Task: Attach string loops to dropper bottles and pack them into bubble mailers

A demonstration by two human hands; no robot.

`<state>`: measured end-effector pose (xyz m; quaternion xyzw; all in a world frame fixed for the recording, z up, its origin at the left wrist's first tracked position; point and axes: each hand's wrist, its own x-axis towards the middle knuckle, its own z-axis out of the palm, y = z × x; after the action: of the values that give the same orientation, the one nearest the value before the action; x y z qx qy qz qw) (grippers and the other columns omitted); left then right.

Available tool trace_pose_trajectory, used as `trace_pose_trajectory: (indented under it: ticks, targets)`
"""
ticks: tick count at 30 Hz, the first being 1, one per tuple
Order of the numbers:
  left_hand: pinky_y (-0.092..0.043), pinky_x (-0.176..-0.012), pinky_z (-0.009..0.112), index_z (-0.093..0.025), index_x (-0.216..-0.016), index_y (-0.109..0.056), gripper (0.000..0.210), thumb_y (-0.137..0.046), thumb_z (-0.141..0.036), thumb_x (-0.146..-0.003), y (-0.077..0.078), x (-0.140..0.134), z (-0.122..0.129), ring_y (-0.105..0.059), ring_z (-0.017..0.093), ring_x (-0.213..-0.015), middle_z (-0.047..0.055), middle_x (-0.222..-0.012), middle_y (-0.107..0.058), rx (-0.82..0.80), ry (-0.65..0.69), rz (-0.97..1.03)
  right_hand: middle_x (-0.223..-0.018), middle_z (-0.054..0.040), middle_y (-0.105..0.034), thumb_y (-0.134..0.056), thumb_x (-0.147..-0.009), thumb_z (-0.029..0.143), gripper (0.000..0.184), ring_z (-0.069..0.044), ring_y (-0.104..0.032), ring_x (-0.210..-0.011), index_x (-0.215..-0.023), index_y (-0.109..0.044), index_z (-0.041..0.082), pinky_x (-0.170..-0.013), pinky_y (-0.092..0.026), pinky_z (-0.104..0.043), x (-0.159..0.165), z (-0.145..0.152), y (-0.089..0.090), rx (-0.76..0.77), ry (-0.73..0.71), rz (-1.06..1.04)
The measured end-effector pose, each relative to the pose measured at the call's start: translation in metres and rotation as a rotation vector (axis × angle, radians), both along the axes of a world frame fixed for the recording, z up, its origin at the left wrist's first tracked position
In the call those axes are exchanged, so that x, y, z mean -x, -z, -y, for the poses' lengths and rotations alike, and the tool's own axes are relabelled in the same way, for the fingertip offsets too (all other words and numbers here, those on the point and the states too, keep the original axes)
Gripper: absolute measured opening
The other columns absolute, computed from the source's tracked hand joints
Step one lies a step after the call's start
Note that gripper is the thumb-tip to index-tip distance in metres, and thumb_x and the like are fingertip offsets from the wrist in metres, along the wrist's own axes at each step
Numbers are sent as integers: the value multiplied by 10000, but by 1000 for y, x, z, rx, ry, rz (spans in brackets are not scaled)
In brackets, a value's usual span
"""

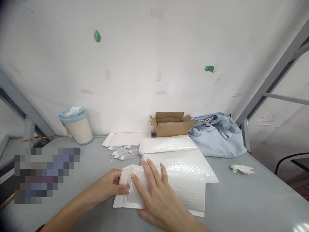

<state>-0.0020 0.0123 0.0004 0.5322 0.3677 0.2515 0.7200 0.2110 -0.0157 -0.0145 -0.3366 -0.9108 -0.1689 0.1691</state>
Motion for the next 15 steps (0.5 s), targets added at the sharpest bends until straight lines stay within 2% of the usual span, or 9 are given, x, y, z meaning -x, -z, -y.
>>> trace_pose_trajectory:
  ticks: [4,7,11,13,15]
  targets:
    - [-427,-650,240,-123,-770,-675,286,-699,-398,-695,6,-5,3,-570,158,-674,-1,-686,-641,-30,-83,-91,-1370,-282,-371,-643,-734,386,746,-414,-304,-1277,-1379,-352,151,-920,-293,-646,0,2,0,-9,-35,1]
    - [-354,-544,215,-125,-647,-598,387,-616,-499,-744,12,-8,3,-464,120,-564,-24,-575,-529,-74,-172,-200,-1290,-235,-483,-576,-770,275,599,-372,-422,-1177,-1333,-417,147,-889,-343,-589,2,3,0,-72,-52,-37]
    - [-264,-501,204,-137,-621,-514,413,-577,-514,-777,15,-9,0,-350,90,-532,-46,-560,-419,-128,-148,-184,-1162,-180,-593,-495,-783,173,451,-320,-520,-1013,-1232,-518,141,-798,-396,-495,4,3,1,-176,-60,-100]
    - [-271,-503,210,-145,-620,-500,431,-534,-532,-806,12,-6,-2,-347,93,-531,-47,-560,-405,-200,-129,-196,-1149,-174,-606,-470,-794,171,423,-316,-525,-998,-1211,-535,140,-776,-393,-473,3,2,1,-208,-52,-114]
    - [-305,-515,224,-152,-600,-498,470,-428,-531,-869,9,0,-6,-376,105,-531,-40,-553,-416,-346,-147,-295,-1147,-167,-612,-457,-799,156,411,-313,-522,-1007,-1201,-541,140,-781,-384,-464,2,2,0,-231,-29,-125]
